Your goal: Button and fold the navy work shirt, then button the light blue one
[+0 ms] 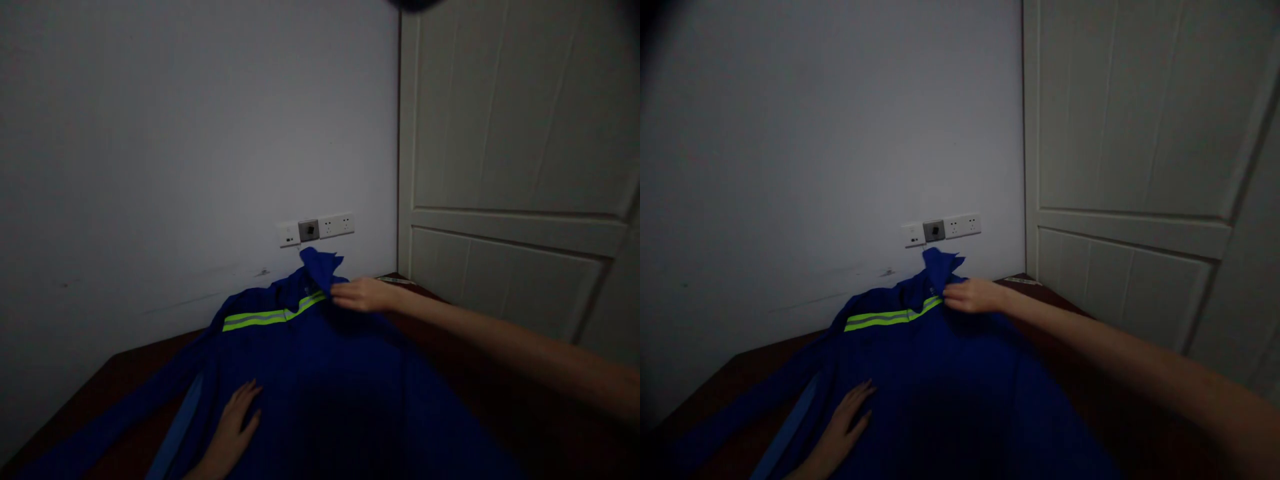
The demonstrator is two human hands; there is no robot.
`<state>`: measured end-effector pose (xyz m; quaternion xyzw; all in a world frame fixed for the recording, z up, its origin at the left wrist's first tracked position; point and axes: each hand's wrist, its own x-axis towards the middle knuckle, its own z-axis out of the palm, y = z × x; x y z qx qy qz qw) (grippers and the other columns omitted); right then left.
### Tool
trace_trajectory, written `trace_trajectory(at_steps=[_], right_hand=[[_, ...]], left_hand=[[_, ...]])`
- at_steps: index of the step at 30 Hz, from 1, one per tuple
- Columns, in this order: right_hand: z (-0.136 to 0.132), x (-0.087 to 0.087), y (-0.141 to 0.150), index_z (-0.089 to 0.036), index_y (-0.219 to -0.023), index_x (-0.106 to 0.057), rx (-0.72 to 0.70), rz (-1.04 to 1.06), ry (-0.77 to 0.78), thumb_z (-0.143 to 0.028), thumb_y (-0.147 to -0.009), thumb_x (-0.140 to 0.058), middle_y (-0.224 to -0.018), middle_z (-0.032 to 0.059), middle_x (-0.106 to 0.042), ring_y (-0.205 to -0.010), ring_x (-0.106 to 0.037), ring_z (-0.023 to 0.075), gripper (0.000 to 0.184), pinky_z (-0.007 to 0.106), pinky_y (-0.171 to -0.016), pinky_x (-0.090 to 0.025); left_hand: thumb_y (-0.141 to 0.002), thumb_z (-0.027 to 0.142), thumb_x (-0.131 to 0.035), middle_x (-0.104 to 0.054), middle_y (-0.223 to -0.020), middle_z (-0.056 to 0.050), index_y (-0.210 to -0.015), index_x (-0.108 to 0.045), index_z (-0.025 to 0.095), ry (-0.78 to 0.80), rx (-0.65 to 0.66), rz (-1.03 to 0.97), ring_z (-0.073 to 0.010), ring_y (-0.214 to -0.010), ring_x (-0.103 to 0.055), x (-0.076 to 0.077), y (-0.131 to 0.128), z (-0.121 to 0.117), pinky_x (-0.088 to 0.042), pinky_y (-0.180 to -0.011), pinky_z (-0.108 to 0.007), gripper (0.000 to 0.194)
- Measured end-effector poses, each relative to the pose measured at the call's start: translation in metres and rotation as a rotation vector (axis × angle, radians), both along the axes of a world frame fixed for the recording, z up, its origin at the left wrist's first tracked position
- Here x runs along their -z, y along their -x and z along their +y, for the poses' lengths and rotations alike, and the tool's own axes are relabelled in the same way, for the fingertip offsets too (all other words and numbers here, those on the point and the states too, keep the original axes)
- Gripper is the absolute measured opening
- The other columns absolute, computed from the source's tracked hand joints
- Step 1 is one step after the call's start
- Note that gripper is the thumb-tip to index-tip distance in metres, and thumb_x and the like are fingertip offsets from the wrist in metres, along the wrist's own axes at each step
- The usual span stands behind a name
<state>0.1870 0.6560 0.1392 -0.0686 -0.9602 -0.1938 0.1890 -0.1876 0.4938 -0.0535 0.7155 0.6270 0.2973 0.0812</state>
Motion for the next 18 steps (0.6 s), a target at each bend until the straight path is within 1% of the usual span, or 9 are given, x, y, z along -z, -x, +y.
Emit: trace_trajectory(at_steps=[2,3,6,8,9,11,13,16,18], right_hand=[[-0.033,0.039,0.014,-0.012,-0.098,-0.06,-0.179,-0.139,-0.066,-0.018,-0.091,-0.034,-0.111,0.0153,-0.059,-0.105,-0.053,0.019,0.027,0.029,-0.075,-0.047],[-0.047,0.059,0.018,-0.013,-0.095,-0.061,-0.238,-0.177,-0.068,-0.017,-0.09,-0.035,-0.109,0.0152,-0.059,-0.107,-0.052,0.0194,0.027,0.029,-0.073,-0.047],[-0.075,0.112,0.016,-0.014,-0.086,-0.063,-0.273,-0.207,0.02,-0.015,-0.088,-0.038,-0.102,0.0145,-0.062,-0.101,-0.056,0.0188,0.025,0.027,-0.066,-0.048],[-0.083,0.137,0.01,-0.015,-0.082,-0.064,-0.254,-0.206,0.132,-0.015,-0.086,-0.042,-0.098,0.0131,-0.063,-0.098,-0.057,0.0178,0.022,0.026,-0.065,-0.048],[-0.085,0.145,0.006,-0.016,-0.081,-0.064,-0.241,-0.202,0.181,-0.015,-0.086,-0.043,-0.096,0.0127,-0.064,-0.096,-0.058,0.0174,0.022,0.026,-0.065,-0.048],[-0.086,0.155,0.0,-0.016,-0.082,-0.064,-0.207,-0.185,0.25,-0.015,-0.086,-0.043,-0.096,0.0126,-0.063,-0.094,-0.058,0.0167,0.021,0.026,-0.066,-0.047],[-0.087,0.157,-0.003,-0.015,-0.085,-0.064,-0.163,-0.161,0.272,-0.015,-0.087,-0.041,-0.099,0.0125,-0.062,-0.092,-0.058,0.0161,0.023,0.028,-0.069,-0.047],[-0.091,0.147,0.002,-0.016,-0.092,-0.062,-0.107,-0.176,0.235,-0.014,-0.088,-0.037,-0.107,0.012,-0.06,-0.092,-0.057,0.0172,0.026,0.03,-0.072,-0.047],[-0.096,0.138,0.015,-0.016,-0.096,-0.061,-0.085,-0.199,0.213,-0.012,-0.086,-0.038,-0.109,0.0119,-0.059,-0.092,-0.056,0.0187,0.026,0.031,-0.072,-0.046]], left_hand=[[-0.085,0.042,-0.036,-0.056,-0.121,-0.007,-0.116,-0.054,0.02,0.063,-0.063,-0.267,-0.022,-0.115,-0.05,-0.006,0.004,0.001,-0.036,-0.101,-0.042,0.042],[-0.086,0.043,-0.033,-0.059,-0.117,-0.009,-0.116,-0.052,0.017,0.084,-0.094,-0.409,-0.0213,-0.112,-0.052,-0.009,0.007,0.002,-0.038,-0.1,-0.041,0.044],[-0.086,0.045,-0.027,-0.064,-0.104,-0.013,-0.113,-0.048,0.011,0.123,-0.159,-0.774,-0.0206,-0.103,-0.059,-0.019,0.014,0.006,-0.041,-0.096,-0.038,0.048],[-0.084,0.047,-0.031,-0.064,-0.101,-0.016,-0.11,-0.049,0.009,0.164,-0.216,-0.902,-0.0206,-0.096,-0.062,-0.026,0.016,0.007,-0.045,-0.09,-0.035,0.049],[-0.083,0.048,-0.035,-0.064,-0.101,-0.016,-0.107,-0.051,0.009,0.195,-0.248,-0.921,-0.0205,-0.092,-0.063,-0.03,0.017,0.007,-0.047,-0.085,-0.034,0.049],[-0.079,0.044,-0.045,-0.063,-0.099,-0.015,-0.1,-0.055,0.009,0.272,-0.28,-0.898,-0.0199,-0.087,-0.063,-0.037,0.016,0.006,-0.049,-0.076,-0.031,0.043],[-0.075,0.035,-0.053,-0.062,-0.099,-0.014,-0.097,-0.056,0.009,0.359,-0.269,-0.85,-0.0186,-0.084,-0.062,-0.045,0.013,0.003,-0.049,-0.068,-0.027,0.035],[-0.072,0.024,-0.057,-0.059,-0.103,-0.015,-0.102,-0.052,0.008,0.454,-0.238,-0.844,-0.0162,-0.079,-0.061,-0.056,0.008,-0.004,-0.048,-0.063,-0.024,0.034],[-0.072,0.02,-0.057,-0.055,-0.108,-0.016,-0.107,-0.047,0.008,0.489,-0.234,-0.892,-0.0145,-0.075,-0.061,-0.062,0.003,-0.009,-0.049,-0.063,-0.025,0.038]])
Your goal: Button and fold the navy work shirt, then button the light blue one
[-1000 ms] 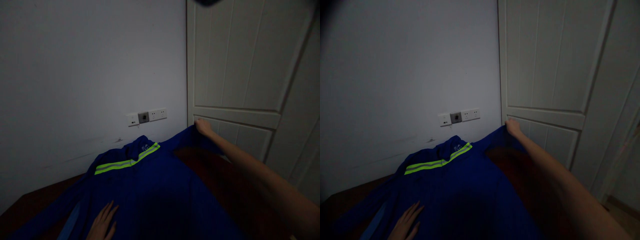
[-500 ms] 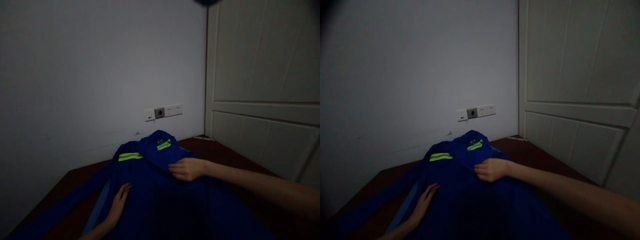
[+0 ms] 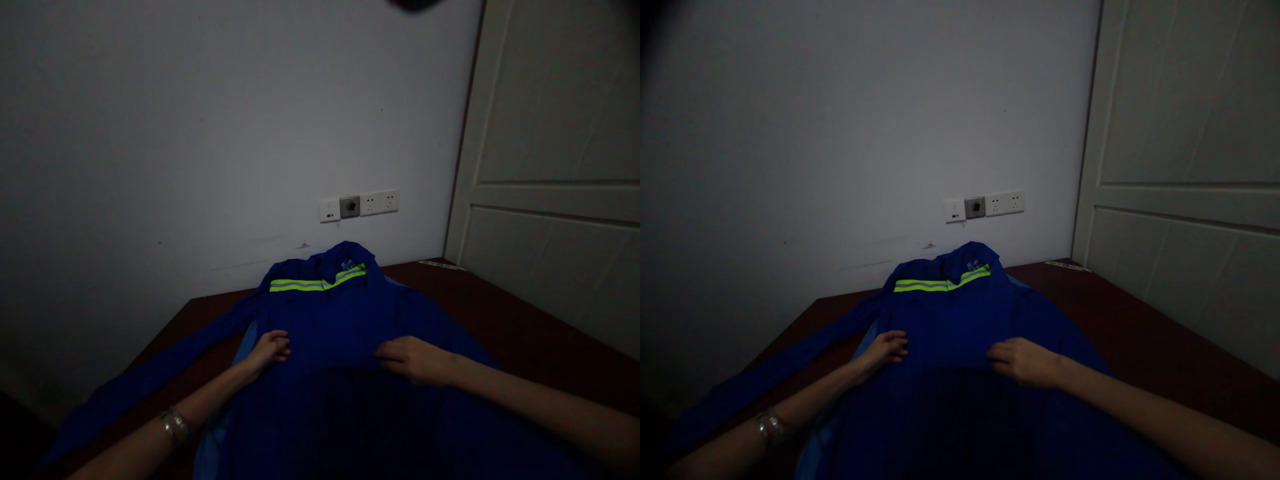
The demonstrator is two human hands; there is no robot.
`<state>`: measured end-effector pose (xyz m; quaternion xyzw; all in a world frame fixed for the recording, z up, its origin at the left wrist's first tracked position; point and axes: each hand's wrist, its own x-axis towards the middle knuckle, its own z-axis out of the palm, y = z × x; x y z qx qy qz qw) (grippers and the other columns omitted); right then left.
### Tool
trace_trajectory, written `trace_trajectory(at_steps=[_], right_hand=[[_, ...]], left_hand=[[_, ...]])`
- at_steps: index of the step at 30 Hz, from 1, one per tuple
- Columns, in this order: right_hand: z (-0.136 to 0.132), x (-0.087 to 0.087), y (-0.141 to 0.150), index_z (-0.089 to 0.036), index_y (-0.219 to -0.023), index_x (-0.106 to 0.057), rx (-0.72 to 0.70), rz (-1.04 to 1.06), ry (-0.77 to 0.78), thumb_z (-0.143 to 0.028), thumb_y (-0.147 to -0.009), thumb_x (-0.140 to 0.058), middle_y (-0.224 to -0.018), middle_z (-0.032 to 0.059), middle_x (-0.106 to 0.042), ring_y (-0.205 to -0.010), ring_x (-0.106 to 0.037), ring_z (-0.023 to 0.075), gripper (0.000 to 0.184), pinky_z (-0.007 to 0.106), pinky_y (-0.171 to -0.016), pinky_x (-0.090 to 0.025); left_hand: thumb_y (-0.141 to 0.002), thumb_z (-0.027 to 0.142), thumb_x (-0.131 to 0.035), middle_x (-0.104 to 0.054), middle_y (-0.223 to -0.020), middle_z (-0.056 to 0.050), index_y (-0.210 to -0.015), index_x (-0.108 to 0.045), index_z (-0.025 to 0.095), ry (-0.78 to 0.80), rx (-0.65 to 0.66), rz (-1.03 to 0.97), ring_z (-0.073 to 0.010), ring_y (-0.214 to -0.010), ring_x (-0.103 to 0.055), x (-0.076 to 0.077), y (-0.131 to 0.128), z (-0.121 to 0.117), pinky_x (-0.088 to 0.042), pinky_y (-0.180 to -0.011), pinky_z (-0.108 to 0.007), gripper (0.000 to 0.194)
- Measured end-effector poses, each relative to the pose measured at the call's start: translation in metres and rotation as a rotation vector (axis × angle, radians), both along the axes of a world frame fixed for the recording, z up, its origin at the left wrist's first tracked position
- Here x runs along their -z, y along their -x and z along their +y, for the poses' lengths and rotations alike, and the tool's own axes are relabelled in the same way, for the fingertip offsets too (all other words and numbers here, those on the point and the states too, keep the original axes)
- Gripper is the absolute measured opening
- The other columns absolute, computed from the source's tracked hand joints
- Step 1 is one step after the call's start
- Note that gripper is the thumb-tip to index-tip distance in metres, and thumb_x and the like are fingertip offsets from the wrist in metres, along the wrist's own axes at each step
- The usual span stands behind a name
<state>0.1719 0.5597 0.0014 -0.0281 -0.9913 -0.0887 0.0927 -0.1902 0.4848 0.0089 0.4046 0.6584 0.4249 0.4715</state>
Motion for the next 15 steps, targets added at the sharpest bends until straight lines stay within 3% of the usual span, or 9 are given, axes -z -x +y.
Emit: trace_trajectory(at_steps=[6,10,15], right_hand=[[-0.025,-0.016,0.075,-0.017,-0.102,-0.058,0.103,0.092,0.141,-0.01,-0.081,-0.041,-0.101,0.008,-0.061,-0.09,-0.056,0.0166,0.028,0.029,-0.078,-0.044],[-0.038,-0.01,0.13,-0.018,-0.106,-0.057,0.14,0.134,0.234,-0.025,-0.082,-0.05,-0.104,0.0077,-0.06,-0.099,-0.053,0.0186,0.026,0.029,-0.084,-0.043],[-0.04,0.001,0.171,-0.015,-0.106,-0.057,0.221,0.05,0.182,-0.034,-0.078,-0.055,-0.1,0.0115,-0.062,-0.094,-0.057,0.0245,0.033,0.035,-0.078,-0.045]], left_hand=[[-0.073,0.014,-0.053,-0.055,-0.106,-0.018,-0.11,-0.042,0.007,0.055,-0.022,-0.123,-0.0146,-0.073,-0.062,-0.009,-0.012,-0.014,-0.05,-0.07,-0.029,0.04],[-0.072,0.012,-0.05,-0.057,-0.1,-0.017,-0.109,-0.043,0.006,0.034,-0.02,-0.131,-0.0155,-0.073,-0.062,-0.009,-0.011,-0.029,-0.048,-0.069,-0.03,0.038],[-0.069,0.013,-0.051,-0.061,-0.092,-0.013,-0.099,-0.051,0.007,-0.019,-0.053,-0.089,-0.0151,-0.072,-0.061,-0.005,-0.001,-0.048,-0.048,-0.064,-0.026,0.03]])
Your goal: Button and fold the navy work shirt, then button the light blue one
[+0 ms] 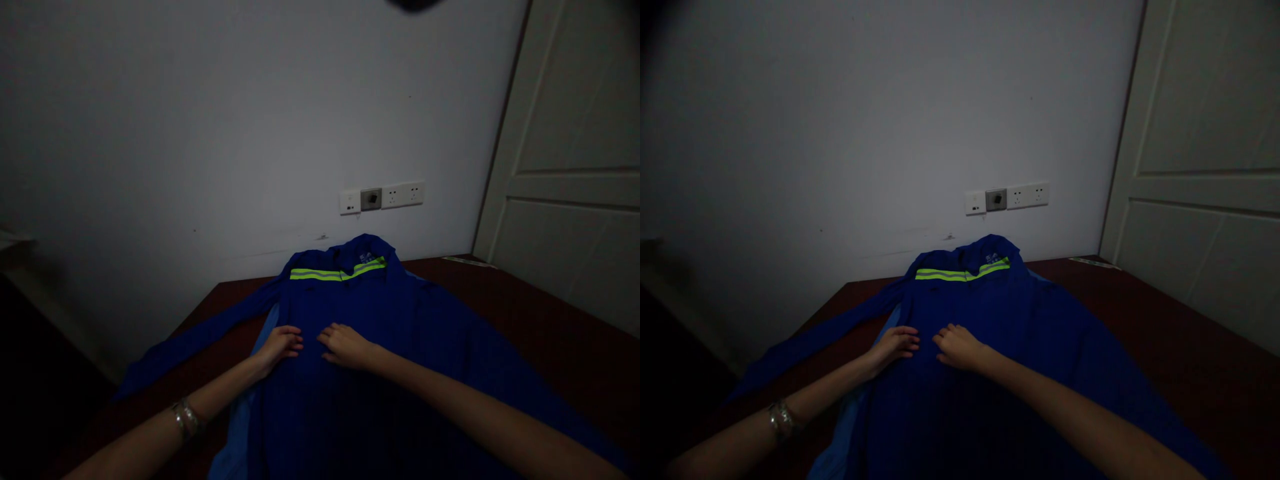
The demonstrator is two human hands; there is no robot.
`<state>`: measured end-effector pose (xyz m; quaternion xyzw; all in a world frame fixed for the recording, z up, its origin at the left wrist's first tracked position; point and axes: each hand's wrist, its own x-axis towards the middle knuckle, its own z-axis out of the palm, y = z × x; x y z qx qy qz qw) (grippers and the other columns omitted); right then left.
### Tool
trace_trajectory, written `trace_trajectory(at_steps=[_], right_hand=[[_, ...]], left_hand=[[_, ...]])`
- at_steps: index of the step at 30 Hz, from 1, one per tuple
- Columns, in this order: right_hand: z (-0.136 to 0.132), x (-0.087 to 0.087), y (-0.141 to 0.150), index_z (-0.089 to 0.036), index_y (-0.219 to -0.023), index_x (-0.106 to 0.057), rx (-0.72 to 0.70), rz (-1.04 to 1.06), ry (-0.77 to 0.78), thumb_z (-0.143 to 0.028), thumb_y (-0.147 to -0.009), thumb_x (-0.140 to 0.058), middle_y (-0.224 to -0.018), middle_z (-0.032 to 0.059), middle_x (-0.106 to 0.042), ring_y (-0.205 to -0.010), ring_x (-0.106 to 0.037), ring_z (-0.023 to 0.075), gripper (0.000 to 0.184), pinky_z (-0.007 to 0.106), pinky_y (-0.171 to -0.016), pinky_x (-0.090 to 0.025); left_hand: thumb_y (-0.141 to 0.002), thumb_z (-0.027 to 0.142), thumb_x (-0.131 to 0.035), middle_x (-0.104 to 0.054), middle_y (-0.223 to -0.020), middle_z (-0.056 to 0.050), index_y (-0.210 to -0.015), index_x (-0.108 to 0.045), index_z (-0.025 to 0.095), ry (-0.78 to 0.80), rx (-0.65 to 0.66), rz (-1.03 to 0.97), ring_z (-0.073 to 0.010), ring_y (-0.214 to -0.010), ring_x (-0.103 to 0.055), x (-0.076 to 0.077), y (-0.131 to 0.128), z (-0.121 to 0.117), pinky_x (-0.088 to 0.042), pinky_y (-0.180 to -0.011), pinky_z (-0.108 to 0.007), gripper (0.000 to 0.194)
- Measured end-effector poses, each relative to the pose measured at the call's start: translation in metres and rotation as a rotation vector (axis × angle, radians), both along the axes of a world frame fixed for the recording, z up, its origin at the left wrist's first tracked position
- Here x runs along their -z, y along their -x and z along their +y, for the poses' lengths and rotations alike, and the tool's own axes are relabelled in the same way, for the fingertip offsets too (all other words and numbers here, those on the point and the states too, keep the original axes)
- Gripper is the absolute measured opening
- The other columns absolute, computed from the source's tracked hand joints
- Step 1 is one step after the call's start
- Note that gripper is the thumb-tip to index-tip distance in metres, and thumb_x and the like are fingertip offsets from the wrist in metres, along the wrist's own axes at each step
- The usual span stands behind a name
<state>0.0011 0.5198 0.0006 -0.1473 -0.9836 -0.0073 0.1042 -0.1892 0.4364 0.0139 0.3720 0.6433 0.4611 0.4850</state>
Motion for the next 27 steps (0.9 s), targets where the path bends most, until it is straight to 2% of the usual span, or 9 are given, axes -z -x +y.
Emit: trace_trajectory(at_steps=[4,7,9,13,15,18,23,27], right_hand=[[0.004,0.0,0.007,-0.014,-0.098,-0.059,0.027,-0.094,-0.021,-0.025,-0.08,-0.048,-0.09,0.0126,-0.065,-0.083,-0.062,0.0239,0.024,0.032,-0.07,-0.046],[0.01,0.0,0.003,-0.015,-0.098,-0.06,0.052,-0.01,0.092,-0.016,-0.08,-0.044,-0.092,0.0116,-0.067,-0.083,-0.063,0.022,0.024,0.031,-0.073,-0.046],[0.017,0.0,-0.001,-0.017,-0.1,-0.061,0.078,0.184,0.278,-0.017,-0.08,-0.044,-0.095,0.009,-0.067,-0.085,-0.063,0.0197,0.026,0.031,-0.076,-0.046],[0.032,-0.003,-0.014,-0.016,-0.097,-0.063,0.182,0.675,0.762,-0.029,-0.076,-0.053,-0.092,0.0067,-0.068,-0.085,-0.063,0.019,0.027,0.032,-0.077,-0.048],[0.037,-0.008,-0.023,-0.015,-0.094,-0.063,0.222,0.822,0.954,-0.035,-0.069,-0.061,-0.085,0.0063,-0.068,-0.082,-0.064,0.0202,0.033,0.033,-0.074,-0.049],[0.04,-0.019,-0.04,-0.014,-0.092,-0.063,0.215,0.931,1.119,-0.039,-0.062,-0.068,-0.078,0.0052,-0.069,-0.077,-0.064,0.0202,0.039,0.032,-0.071,-0.05],[0.041,-0.032,-0.064,-0.016,-0.091,-0.063,0.22,1.089,1.193,-0.042,-0.056,-0.073,-0.08,0.0061,-0.07,-0.077,-0.065,0.021,0.045,0.033,-0.072,-0.051],[0.044,-0.034,-0.078,-0.015,-0.09,-0.064,0.272,1.186,1.098,-0.045,-0.056,-0.073,-0.079,0.0064,-0.07,-0.077,-0.065,0.0222,0.045,0.033,-0.069,-0.052]], left_hand=[[-0.066,0.009,-0.049,-0.062,-0.078,-0.008,-0.081,-0.058,0.009,-0.033,-0.058,0.09,-0.0125,-0.065,-0.06,0.004,0.01,-0.008,-0.046,-0.056,-0.022,0.018],[-0.065,0.007,-0.044,-0.062,-0.072,-0.006,-0.072,-0.059,0.01,-0.088,-0.114,0.127,-0.011,-0.06,-0.059,0.005,0.014,-0.01,-0.045,-0.052,-0.02,0.017],[-0.065,0.007,-0.044,-0.062,-0.071,-0.006,-0.072,-0.059,0.01,-0.121,-0.131,0.127,-0.0108,-0.059,-0.059,0.005,0.014,-0.008,-0.045,-0.051,-0.02,0.017],[-0.066,0.012,-0.051,-0.063,-0.072,-0.005,-0.077,-0.06,0.012,-0.187,-0.091,0.154,-0.0117,-0.059,-0.059,0.002,0.003,0.0,-0.044,-0.049,-0.02,0.014],[-0.067,0.016,-0.055,-0.064,-0.076,-0.005,-0.083,-0.06,0.013,-0.263,-0.039,0.211,-0.0129,-0.063,-0.06,-0.003,-0.009,0.006,-0.044,-0.049,-0.02,0.018],[-0.07,0.023,-0.057,-0.064,-0.082,-0.005,-0.092,-0.061,0.015,-0.448,0.047,0.354,-0.015,-0.073,-0.061,-0.017,-0.034,0.016,-0.045,-0.057,-0.022,0.024],[-0.074,0.027,-0.057,-0.064,-0.089,-0.005,-0.097,-0.063,0.017,-0.767,0.076,0.591,-0.014,-0.075,-0.058,-0.045,-0.077,0.041,-0.044,-0.064,-0.024,0.026],[-0.073,0.033,-0.06,-0.065,-0.075,-0.005,-0.08,-0.067,0.015,-0.794,0.107,0.564,-0.0141,-0.069,-0.057,-0.055,-0.104,0.071,-0.043,-0.063,-0.024,0.021]])
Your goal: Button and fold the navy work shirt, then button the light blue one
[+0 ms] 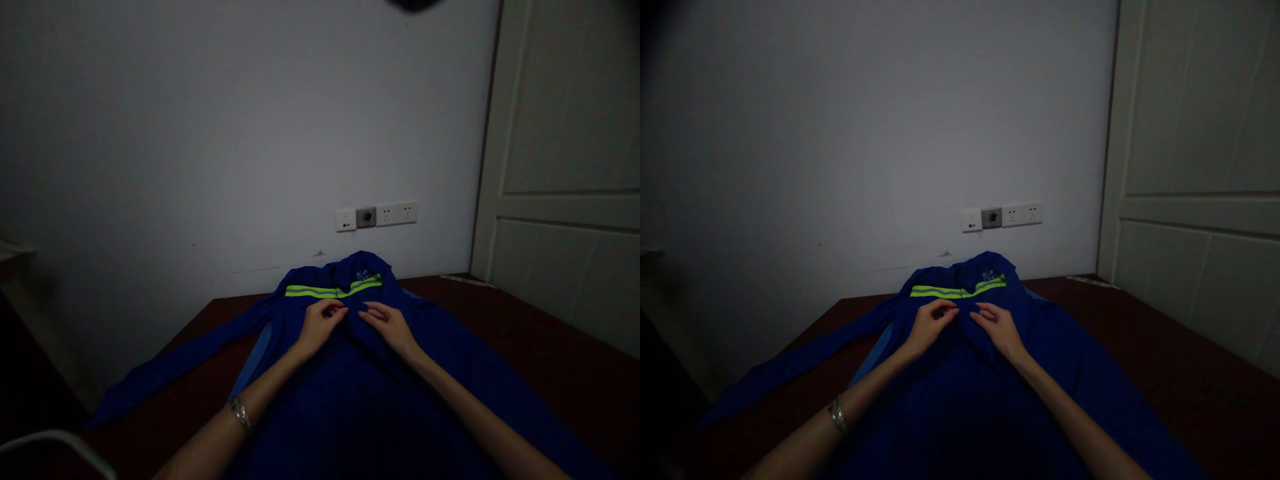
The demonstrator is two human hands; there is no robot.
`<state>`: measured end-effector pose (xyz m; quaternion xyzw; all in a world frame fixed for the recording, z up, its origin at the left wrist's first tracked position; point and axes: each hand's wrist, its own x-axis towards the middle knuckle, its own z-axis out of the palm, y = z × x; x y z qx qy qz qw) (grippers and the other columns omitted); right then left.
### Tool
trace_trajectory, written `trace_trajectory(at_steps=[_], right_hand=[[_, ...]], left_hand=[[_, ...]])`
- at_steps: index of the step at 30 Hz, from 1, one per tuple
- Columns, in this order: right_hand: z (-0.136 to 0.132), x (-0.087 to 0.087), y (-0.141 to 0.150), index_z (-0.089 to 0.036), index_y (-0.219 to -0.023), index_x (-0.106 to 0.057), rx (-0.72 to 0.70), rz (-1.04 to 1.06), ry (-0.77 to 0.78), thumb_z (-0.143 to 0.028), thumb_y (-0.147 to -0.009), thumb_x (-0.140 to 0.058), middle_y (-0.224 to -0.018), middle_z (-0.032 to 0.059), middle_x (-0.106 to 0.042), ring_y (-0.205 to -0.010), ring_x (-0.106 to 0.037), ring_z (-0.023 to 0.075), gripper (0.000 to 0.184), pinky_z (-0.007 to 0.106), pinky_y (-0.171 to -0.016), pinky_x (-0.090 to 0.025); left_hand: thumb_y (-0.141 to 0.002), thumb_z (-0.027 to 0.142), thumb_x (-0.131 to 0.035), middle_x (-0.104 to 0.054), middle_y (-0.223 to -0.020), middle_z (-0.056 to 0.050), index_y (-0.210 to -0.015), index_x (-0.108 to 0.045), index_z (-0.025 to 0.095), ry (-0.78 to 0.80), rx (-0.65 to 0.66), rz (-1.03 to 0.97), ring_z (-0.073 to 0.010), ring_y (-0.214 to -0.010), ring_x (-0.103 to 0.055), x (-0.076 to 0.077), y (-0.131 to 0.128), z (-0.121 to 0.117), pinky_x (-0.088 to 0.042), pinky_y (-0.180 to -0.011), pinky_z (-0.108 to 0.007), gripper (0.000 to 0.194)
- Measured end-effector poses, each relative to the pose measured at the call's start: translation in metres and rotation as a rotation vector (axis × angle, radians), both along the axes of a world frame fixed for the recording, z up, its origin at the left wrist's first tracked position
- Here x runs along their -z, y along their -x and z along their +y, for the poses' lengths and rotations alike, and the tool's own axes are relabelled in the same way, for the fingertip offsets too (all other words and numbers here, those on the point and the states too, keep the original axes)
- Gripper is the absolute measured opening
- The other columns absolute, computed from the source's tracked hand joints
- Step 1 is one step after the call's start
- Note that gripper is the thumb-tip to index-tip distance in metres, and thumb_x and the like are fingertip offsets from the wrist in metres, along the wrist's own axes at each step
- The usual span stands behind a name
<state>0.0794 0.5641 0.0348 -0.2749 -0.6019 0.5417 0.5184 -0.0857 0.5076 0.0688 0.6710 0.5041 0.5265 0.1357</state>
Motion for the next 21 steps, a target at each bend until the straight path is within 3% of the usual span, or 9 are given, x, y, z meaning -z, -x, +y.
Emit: trace_trajectory(at_steps=[5,9,13,18,21], right_hand=[[0.003,0.002,-0.012,-0.015,-0.098,-0.062,0.104,-0.077,-0.154,-0.041,-0.066,-0.067,-0.08,0.006,-0.069,-0.079,-0.065,0.0219,0.041,0.034,-0.071,-0.051],[0.007,0.006,-0.013,-0.016,-0.099,-0.062,0.126,-0.068,-0.182,-0.038,-0.067,-0.067,-0.089,0.0074,-0.068,-0.087,-0.063,0.0227,0.039,0.036,-0.079,-0.05],[0.008,0.005,-0.014,-0.017,-0.097,-0.063,0.136,-0.046,-0.179,-0.038,-0.065,-0.068,-0.09,0.0072,-0.068,-0.085,-0.064,0.0214,0.038,0.035,-0.078,-0.051],[0.001,-0.002,-0.014,-0.017,-0.102,-0.06,0.067,-0.084,-0.093,-0.039,-0.065,-0.068,-0.087,0.0071,-0.067,-0.077,-0.064,0.0202,0.043,0.028,-0.057,-0.052],[-0.001,-0.005,-0.016,-0.018,-0.1,-0.062,0.074,-0.081,-0.159,-0.037,-0.065,-0.069,-0.09,0.0074,-0.067,-0.085,-0.063,0.0203,0.041,0.03,-0.069,-0.052]], left_hand=[[-0.064,0.036,-0.068,-0.063,-0.065,-0.003,-0.074,-0.067,0.012,0.092,0.071,-0.239,-0.0122,-0.059,-0.054,0.006,-0.03,0.03,-0.041,-0.056,-0.022,0.025],[-0.06,0.034,-0.07,-0.062,-0.063,-0.002,-0.07,-0.066,0.013,0.138,0.112,-0.452,-0.0114,-0.057,-0.054,0.009,-0.043,0.04,-0.042,-0.054,-0.021,0.024],[-0.06,0.032,-0.07,-0.061,-0.061,-0.001,-0.069,-0.066,0.013,0.179,0.129,-0.52,-0.0116,-0.057,-0.054,0.008,-0.041,0.041,-0.043,-0.054,-0.021,0.021],[-0.061,0.033,-0.07,-0.06,-0.064,0.0,-0.067,-0.066,0.013,0.224,0.184,-0.565,-0.0115,-0.06,-0.055,0.008,-0.031,0.038,-0.046,-0.056,-0.022,0.021],[-0.06,0.032,-0.071,-0.058,-0.065,0.001,-0.067,-0.064,0.014,0.276,0.237,-0.645,-0.0107,-0.06,-0.054,0.009,-0.025,0.038,-0.048,-0.057,-0.023,0.021]])
